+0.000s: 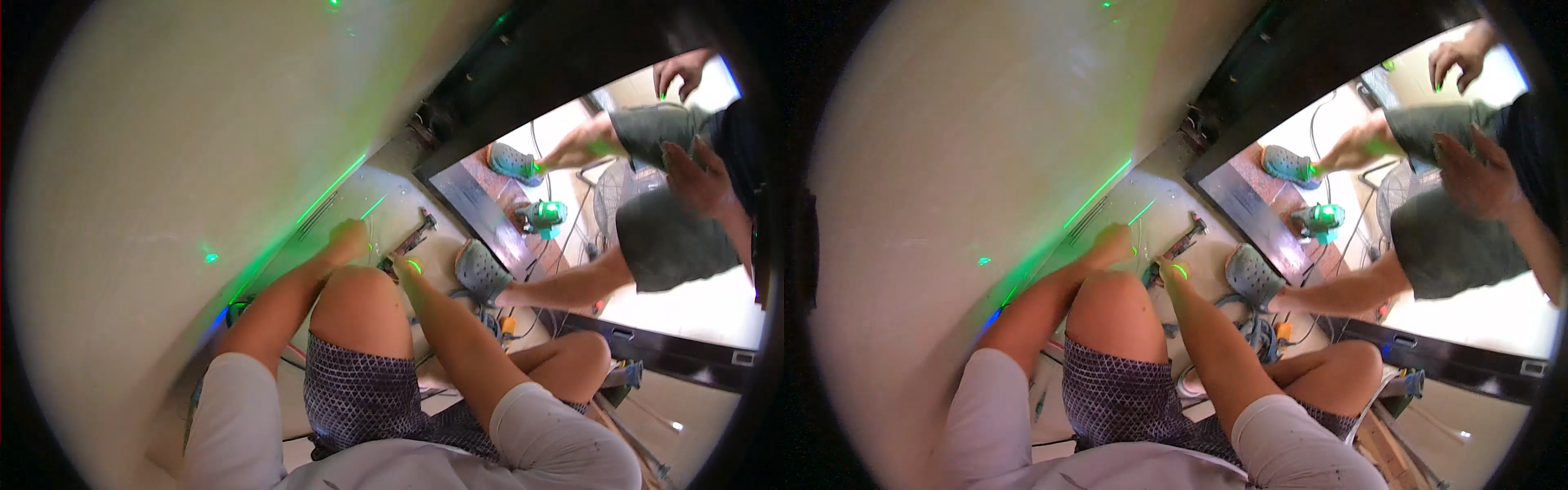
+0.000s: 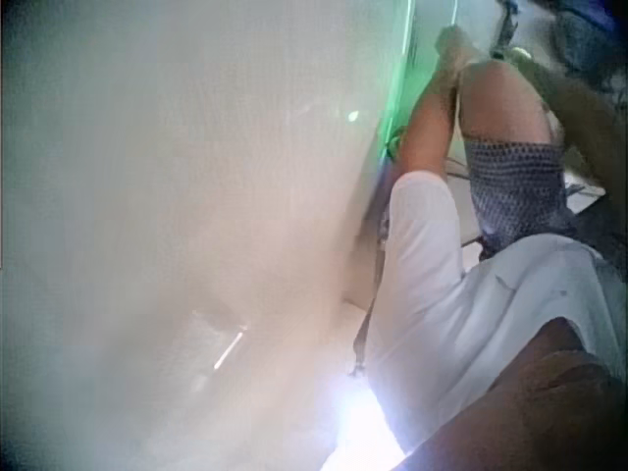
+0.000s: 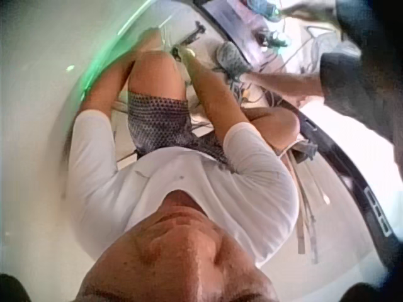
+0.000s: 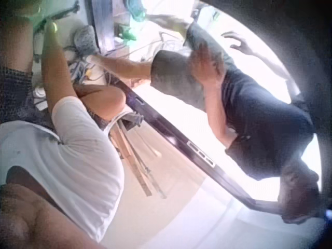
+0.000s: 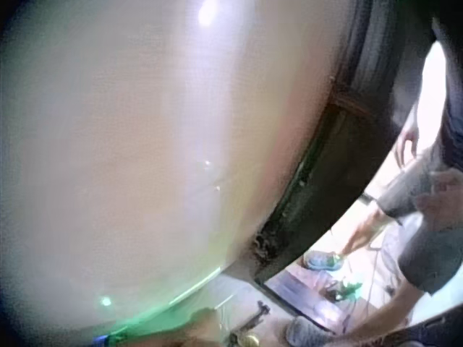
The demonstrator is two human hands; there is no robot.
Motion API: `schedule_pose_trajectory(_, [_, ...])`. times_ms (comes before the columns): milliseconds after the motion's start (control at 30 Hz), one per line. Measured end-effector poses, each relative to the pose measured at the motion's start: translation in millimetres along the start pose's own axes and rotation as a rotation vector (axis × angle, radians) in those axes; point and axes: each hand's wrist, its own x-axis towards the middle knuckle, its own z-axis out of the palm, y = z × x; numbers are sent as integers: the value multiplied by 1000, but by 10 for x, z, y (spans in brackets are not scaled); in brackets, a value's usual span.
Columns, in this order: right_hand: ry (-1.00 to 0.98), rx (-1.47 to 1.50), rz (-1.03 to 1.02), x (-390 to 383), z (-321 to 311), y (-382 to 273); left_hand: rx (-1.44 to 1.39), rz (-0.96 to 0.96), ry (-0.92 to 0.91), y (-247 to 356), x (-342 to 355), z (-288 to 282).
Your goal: The person installs a door frame component by using a screwdriver to tighten screws and a hammer to tap it into place, checking alignment with a green laser level.
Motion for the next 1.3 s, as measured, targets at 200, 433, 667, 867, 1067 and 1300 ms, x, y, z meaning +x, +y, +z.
schedule_pose_trajectory(200, [-40, -65, -213, -612, -281, -78, -84, -60, -1, 229, 228, 588])
schedule_pose_trajectory(433, [-104, 45, -385, -582, -455, 347, -172, -133, 142, 253, 82, 736])
schedule_pose_trajectory(667, [-147, 101, -467, -553, -532, 640, -163, -125, 162, 144, -74, 789])
schedule_pose_trajectory(867, [-174, 132, -503, -491, -603, 807, -152, -135, 306, 72, -116, 865])
schedule_pose_trajectory(1067, [-208, 140, -565, -513, -541, 699, -113, -147, 269, -126, 85, 993])
schedule_pose_trajectory(1300, [-196, 152, -607, -398, -721, 631, -424, -92, 357, 154, -273, 655])
